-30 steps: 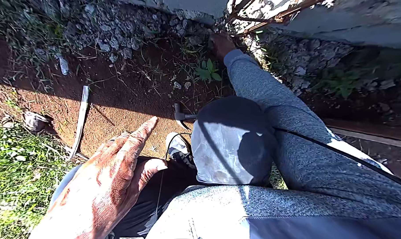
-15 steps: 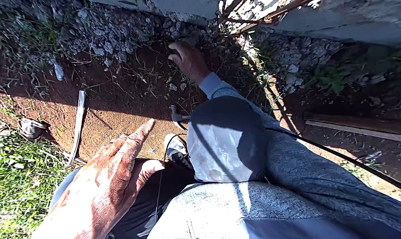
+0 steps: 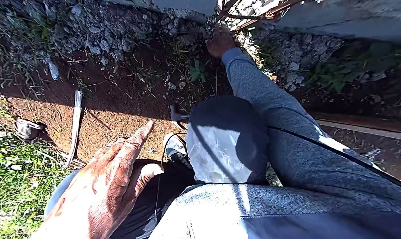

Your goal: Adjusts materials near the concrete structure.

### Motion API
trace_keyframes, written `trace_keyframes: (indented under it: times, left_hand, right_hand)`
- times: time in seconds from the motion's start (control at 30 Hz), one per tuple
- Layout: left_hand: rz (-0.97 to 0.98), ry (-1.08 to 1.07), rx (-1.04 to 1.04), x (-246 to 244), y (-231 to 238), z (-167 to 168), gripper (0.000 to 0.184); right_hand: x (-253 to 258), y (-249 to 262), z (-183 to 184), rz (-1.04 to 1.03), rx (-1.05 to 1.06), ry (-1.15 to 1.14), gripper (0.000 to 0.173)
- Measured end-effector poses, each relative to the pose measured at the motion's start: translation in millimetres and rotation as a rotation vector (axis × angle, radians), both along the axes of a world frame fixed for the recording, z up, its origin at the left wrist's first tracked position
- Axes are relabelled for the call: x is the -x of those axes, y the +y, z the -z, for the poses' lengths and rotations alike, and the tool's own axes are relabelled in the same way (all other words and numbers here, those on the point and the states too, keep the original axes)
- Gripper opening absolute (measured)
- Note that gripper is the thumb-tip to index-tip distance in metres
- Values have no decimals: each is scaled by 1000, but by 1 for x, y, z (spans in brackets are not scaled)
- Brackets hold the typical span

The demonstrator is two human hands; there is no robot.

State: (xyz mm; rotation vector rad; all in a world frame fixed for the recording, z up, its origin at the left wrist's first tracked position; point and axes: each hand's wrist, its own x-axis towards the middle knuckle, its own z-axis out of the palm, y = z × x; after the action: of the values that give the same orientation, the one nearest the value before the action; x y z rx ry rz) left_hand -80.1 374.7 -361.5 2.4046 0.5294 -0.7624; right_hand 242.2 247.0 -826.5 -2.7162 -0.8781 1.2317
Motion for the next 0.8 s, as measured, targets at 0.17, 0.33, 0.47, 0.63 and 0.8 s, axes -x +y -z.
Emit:
trace_keyframes:
  times: [0.17, 0.33, 0.47, 0.63, 0.8]
  left_hand:
    - [-11, 5, -10, 3, 1, 0, 70]
    - [-6, -13, -16, 0, 0, -3, 70]
    - [-13, -21, 8, 4, 0, -1, 69]
    - [-9, 2, -5, 5, -2, -2, 70]
    - [-22, 5, -19, 8, -2, -4, 70]
  right_hand:
    - [5, -1, 5, 59, 17, 79, 80]
    - [3, -4, -26, -164, 93, 249, 65]
    - [8, 2, -34, 1, 46, 66, 65]
    - [3, 4, -9, 105, -6, -58, 77]
    - [7, -7, 0, 40, 29, 39, 77]
